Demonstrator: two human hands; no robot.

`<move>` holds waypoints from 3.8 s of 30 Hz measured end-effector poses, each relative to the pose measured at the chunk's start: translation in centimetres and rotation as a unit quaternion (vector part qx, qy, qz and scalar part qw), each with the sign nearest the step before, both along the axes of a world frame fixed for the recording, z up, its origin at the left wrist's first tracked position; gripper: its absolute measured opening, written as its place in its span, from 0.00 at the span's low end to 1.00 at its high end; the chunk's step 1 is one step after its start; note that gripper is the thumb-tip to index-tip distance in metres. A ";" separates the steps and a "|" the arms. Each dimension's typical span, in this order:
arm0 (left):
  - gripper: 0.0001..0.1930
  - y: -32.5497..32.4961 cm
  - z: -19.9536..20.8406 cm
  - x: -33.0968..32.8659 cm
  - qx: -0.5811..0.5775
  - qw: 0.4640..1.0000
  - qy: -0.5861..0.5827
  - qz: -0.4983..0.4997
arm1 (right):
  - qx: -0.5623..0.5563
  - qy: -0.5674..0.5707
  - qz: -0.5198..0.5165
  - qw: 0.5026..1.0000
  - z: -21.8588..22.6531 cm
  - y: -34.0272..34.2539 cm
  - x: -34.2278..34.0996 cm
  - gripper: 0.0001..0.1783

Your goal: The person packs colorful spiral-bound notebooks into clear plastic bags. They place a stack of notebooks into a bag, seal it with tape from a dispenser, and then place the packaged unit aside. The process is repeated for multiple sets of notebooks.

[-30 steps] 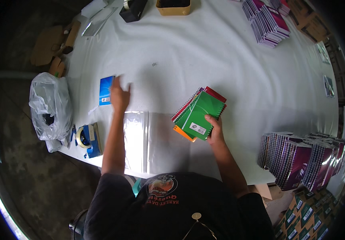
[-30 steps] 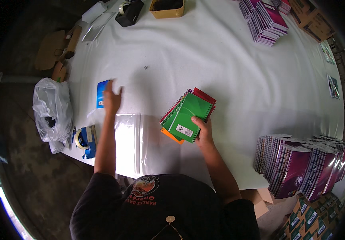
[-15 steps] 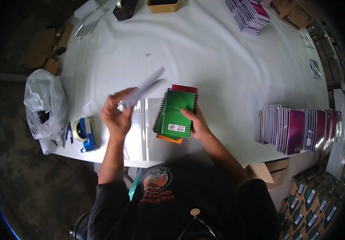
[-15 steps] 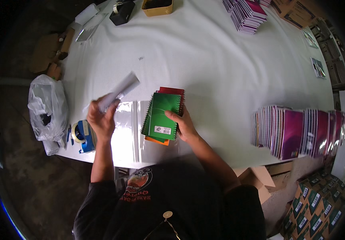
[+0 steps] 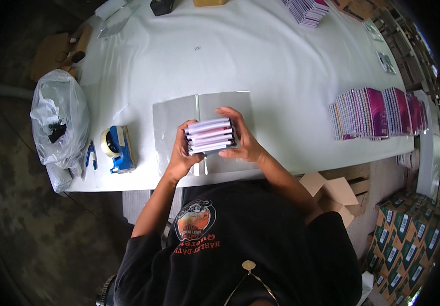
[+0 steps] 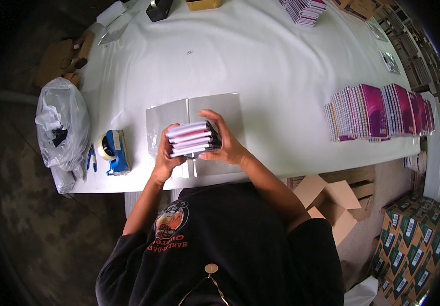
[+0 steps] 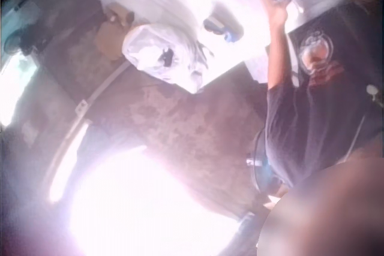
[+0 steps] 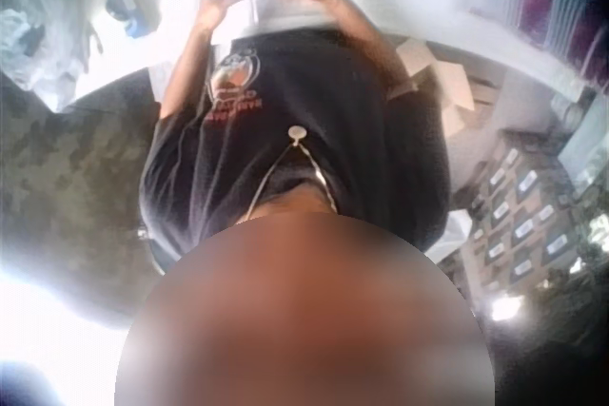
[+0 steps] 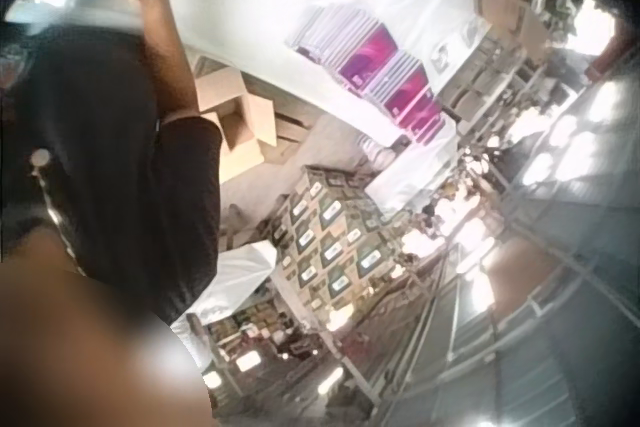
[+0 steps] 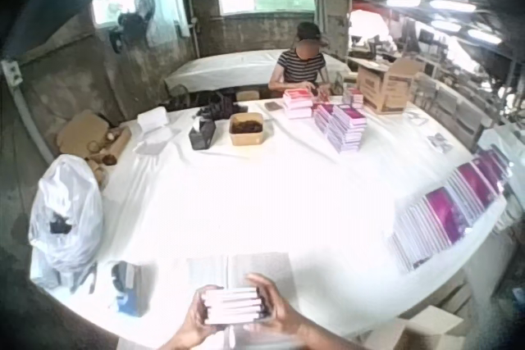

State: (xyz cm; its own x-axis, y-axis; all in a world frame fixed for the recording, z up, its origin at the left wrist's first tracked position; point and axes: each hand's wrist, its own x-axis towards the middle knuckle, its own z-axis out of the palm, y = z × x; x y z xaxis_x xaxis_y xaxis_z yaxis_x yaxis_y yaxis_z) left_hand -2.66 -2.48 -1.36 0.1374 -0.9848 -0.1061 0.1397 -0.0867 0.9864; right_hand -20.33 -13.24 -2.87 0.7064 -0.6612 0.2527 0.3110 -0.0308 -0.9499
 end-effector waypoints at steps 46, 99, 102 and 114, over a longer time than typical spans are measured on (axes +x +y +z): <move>0.33 0.1 -2.0 3.2 0.053 0.989 -0.133 -0.044 | -0.211 0.327 -0.161 0.907 0.3 2.4 3.6 0.37; 0.30 1.4 -9.4 5.5 0.068 0.888 -0.430 0.148 | 0.058 0.297 -0.261 0.916 -6.1 2.5 3.0 0.24; 0.28 3.0 -11.0 6.5 0.169 0.758 -0.588 0.226 | -0.221 0.518 -0.431 0.705 -8.3 2.7 0.7 0.20; 0.29 2.1 -11.1 5.1 0.278 0.708 -0.599 0.251 | -0.219 0.491 -0.350 0.767 -9.7 2.7 0.2 0.20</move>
